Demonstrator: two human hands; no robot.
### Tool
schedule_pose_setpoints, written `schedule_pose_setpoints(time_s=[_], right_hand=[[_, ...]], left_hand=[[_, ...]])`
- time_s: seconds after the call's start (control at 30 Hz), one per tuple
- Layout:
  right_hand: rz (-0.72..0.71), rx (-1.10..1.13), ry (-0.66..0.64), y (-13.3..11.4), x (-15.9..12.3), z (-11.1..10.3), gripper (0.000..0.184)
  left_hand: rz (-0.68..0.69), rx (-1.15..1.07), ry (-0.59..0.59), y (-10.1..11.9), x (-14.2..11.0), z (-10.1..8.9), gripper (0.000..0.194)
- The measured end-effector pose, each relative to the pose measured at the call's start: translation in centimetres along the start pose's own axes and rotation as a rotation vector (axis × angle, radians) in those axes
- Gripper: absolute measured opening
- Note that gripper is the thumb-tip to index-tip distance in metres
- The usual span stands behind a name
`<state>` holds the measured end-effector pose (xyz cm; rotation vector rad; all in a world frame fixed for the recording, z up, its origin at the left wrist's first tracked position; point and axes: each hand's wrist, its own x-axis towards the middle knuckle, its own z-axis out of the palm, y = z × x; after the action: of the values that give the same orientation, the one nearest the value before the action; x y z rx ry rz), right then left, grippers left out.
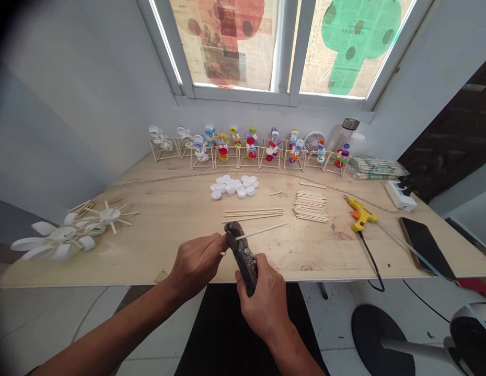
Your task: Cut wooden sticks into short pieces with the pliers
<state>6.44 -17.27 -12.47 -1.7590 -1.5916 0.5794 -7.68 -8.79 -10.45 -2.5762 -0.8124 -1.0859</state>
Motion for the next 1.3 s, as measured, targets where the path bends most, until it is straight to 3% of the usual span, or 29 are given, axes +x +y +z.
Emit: schedule_pose_setpoints(time_s=[0.27,0.4,0.53,0.77,0.87,0.97,1.17,1.3], right_hand=[[-0.013,-0.016,-0.018,0.1,-0.1,-0.3,0.007],[-0.019,-0.046,-0.013,0.1,0.0,-0.2,0.010],[-0.015,-0.084,-0.011,0.3,0.0,0.0,0.012],[0.005,-0.085,-0.026,0.3,0.3,0.2,0.017],[0.010,-0.066,-0.027,0.4,0.3,0.1,0.016],[0.003,-0.067,-0.008,0.5,0.2,-0.1,0.013],[-0.014,-0.076,-0.018,0.6,0.0,-0.3,0.010],[-0.017,-0.072,-0.035,0.5,0.0,-0.4,0.009]], left_hand=[[-0.172,-0.433,-0.293,-0.2,1.0,-1.8,0.017],[-0.225,-0.533,-0.342,-0.3,1.6,-2.4,0.018],[-0.218,-0.475,-0.318,-0.2,1.3,-2.0,0.018],[-0.114,-0.007,-0.062,0.3,-0.1,-0.1,0.020],[-0.065,0.024,-0.042,0.2,-0.2,0.3,0.020],[-0.084,-0.146,-0.116,0.1,0.0,0.0,0.018],[-0.222,-0.530,-0.378,-0.6,1.4,-1.7,0.023],[-0.222,-0.612,-0.483,-1.0,2.2,-2.4,0.027]])
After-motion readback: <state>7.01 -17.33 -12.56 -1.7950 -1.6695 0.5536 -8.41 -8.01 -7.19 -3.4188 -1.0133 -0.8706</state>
